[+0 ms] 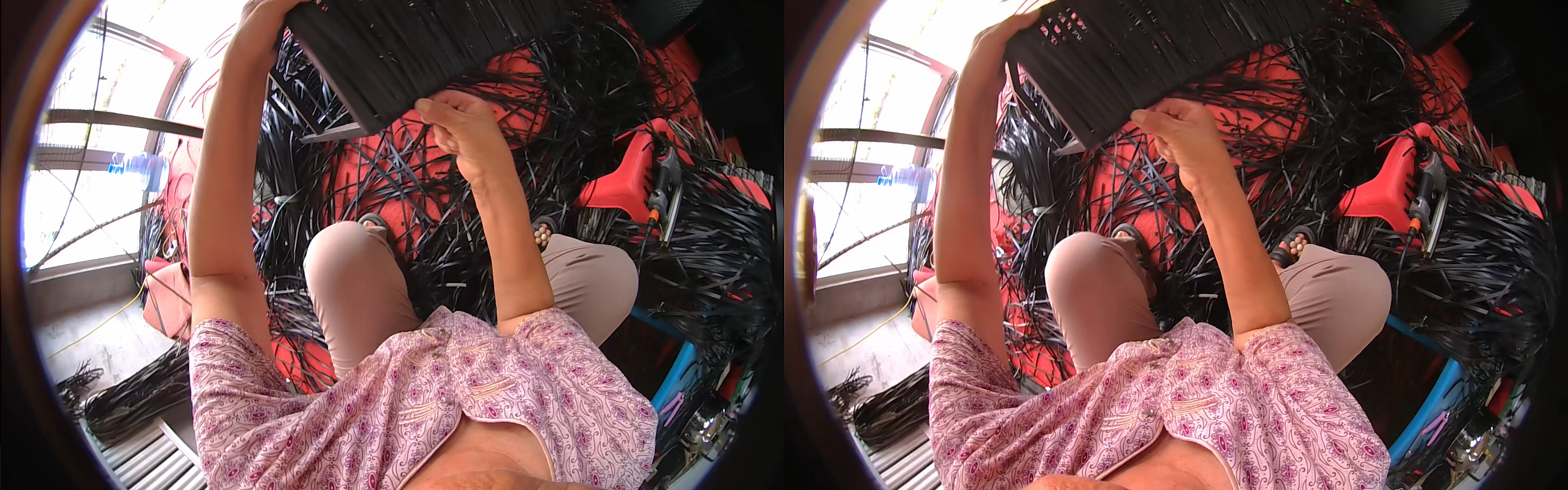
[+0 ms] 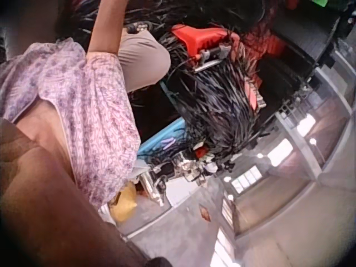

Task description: The person weaves black synthetic wicker strips into a metal chair frame, using a staple gun to secure ends and wire cutters to trim the strips.

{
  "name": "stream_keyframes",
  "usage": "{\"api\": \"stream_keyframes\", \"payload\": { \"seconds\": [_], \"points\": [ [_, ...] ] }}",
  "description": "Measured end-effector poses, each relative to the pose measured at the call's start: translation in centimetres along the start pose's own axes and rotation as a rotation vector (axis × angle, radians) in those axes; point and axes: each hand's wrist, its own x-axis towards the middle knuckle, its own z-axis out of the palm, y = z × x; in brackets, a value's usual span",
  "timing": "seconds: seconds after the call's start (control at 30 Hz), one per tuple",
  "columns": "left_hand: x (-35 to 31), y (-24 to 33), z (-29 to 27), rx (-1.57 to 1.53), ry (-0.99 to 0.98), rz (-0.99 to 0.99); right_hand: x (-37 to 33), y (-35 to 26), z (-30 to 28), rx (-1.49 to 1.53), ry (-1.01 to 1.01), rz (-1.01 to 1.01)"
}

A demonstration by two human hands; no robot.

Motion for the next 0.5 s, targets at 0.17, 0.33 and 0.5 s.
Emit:
{"api": "stream_keyframes", "payload": {
  "seconds": [0.17,0.33,0.5],
  "points": [
    [-2.7,-8.0,-10.3,-0.215,0.104,-0.123,2.4,3.8,4.7,-0.077,-0.038,0.089],
    [-4.5,-16.3,-14.6,-0.419,0.286,-0.206,4.8,7.4,7.6,-0.05,-0.065,0.148],
    [-4.6,-20.4,-16.5,-0.587,0.377,-0.178,6.4,9.9,9.2,-0.022,-0.121,0.142]
  ]
}}
